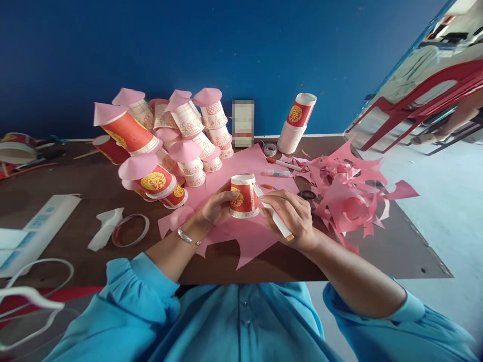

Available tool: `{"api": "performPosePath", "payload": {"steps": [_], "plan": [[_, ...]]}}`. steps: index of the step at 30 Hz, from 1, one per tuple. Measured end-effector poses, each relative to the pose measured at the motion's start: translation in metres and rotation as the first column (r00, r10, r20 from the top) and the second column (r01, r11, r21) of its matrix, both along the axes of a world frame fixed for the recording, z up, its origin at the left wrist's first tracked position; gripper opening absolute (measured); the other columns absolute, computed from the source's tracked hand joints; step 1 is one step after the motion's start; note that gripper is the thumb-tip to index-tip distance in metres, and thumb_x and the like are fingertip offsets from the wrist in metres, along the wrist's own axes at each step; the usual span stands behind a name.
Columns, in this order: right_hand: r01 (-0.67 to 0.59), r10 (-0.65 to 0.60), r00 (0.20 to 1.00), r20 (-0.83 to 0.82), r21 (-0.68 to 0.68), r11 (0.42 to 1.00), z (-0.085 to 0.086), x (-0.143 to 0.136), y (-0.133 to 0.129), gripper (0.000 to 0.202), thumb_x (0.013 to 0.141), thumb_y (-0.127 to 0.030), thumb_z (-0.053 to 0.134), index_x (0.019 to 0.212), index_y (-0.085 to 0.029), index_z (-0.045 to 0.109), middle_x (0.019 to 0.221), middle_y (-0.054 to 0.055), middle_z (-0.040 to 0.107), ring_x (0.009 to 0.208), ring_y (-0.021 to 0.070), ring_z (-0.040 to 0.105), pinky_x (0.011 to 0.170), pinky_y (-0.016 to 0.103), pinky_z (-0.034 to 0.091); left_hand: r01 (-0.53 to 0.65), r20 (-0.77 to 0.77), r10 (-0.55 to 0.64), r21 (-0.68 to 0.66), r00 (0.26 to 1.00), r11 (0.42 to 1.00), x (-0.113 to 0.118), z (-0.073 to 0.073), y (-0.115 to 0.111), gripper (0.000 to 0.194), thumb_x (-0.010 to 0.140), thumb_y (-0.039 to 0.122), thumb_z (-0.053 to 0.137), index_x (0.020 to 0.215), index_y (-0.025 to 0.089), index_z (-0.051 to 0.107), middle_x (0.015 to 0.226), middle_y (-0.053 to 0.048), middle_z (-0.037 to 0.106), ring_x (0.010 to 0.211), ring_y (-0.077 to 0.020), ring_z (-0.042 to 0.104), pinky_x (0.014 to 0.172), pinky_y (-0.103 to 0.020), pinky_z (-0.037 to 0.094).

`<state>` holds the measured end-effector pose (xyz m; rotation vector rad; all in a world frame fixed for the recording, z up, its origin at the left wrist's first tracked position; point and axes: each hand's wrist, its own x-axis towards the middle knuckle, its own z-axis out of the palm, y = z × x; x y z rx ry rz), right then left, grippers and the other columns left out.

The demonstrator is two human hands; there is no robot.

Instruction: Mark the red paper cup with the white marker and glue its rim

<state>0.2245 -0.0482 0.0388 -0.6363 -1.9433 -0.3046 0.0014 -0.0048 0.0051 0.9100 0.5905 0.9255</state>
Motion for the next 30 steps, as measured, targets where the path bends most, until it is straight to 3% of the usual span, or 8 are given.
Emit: {"api": "performPosePath", "payload": {"steps": [4, 14, 20, 25, 30], "plan": [[0.009, -0.009, 1.0, 0.006, -0.006, 1.0, -0.0013, 0.0013, 0.0005, 0.026, 0.112, -0.015, 0.063, 0.136, -0.023, 0.068, 0.103, 0.007, 0.086, 0.088, 0.0234, 0.086, 0.08, 0.037, 0.072, 0.012, 0.01, -0.012, -0.005, 1.0, 1.0, 0.0004, 0.001, 0.0, 0.049, 0.084, 0.046, 0.089, 0.126, 0.023, 0.077, 0.109, -0.006, 0.082, 0.116, -0.0353, 0.076, 0.097, -0.044, 0.059], [-0.007, 0.008, 1.0, 0.018, -0.035, 0.999, -0.0021, 0.0014, 0.0001, 0.034, 0.108, -0.01, 0.066, 0.14, -0.02, 0.069, 0.106, 0.009, 0.086, 0.095, 0.0243, 0.086, 0.086, 0.036, 0.071, 0.033, 0.043, -0.032, -0.025, 0.999, 0.999, -0.0018, -0.0019, 0.002, 0.047, 0.085, 0.042, 0.089, 0.127, 0.025, 0.079, 0.116, -0.004, 0.085, 0.104, -0.0247, 0.076, 0.094, -0.038, 0.061], [-0.007, 0.007, 1.0, 0.017, -0.023, 1.0, 0.0032, 0.0006, -0.0007, 0.027, 0.108, -0.01, 0.064, 0.133, -0.021, 0.069, 0.1, 0.006, 0.086, 0.085, 0.0226, 0.084, 0.085, 0.036, 0.071, 0.016, 0.031, -0.015, -0.024, 0.999, 1.0, -0.0031, -0.0026, 0.0031, 0.046, 0.082, 0.047, 0.091, 0.122, 0.028, 0.08, 0.12, -0.005, 0.086, 0.104, -0.0278, 0.078, 0.091, -0.04, 0.063], [-0.015, 0.016, 1.0, 0.023, -0.041, 0.999, 0.0025, 0.0019, -0.0011, 0.033, 0.107, -0.009, 0.065, 0.137, -0.022, 0.069, 0.102, 0.007, 0.087, 0.087, 0.023, 0.085, 0.087, 0.036, 0.072, 0.026, 0.043, -0.025, -0.035, 0.999, 0.999, -0.0031, -0.0022, 0.0027, 0.045, 0.086, 0.045, 0.089, 0.126, 0.027, 0.078, 0.118, -0.001, 0.086, 0.103, -0.024, 0.077, 0.092, -0.037, 0.062], [-0.04, 0.041, 0.999, 0.014, -0.065, 0.997, -0.0022, 0.0037, -0.001, 0.035, 0.106, -0.01, 0.068, 0.139, -0.021, 0.07, 0.106, 0.008, 0.087, 0.091, 0.0243, 0.086, 0.085, 0.037, 0.072, 0.022, 0.016, -0.022, 0.004, 1.0, 1.0, -0.0032, -0.0028, -0.0006, 0.059, 0.082, 0.06, 0.096, 0.127, 0.027, 0.079, 0.115, -0.006, 0.085, 0.104, -0.0285, 0.078, 0.095, -0.043, 0.062]]}}
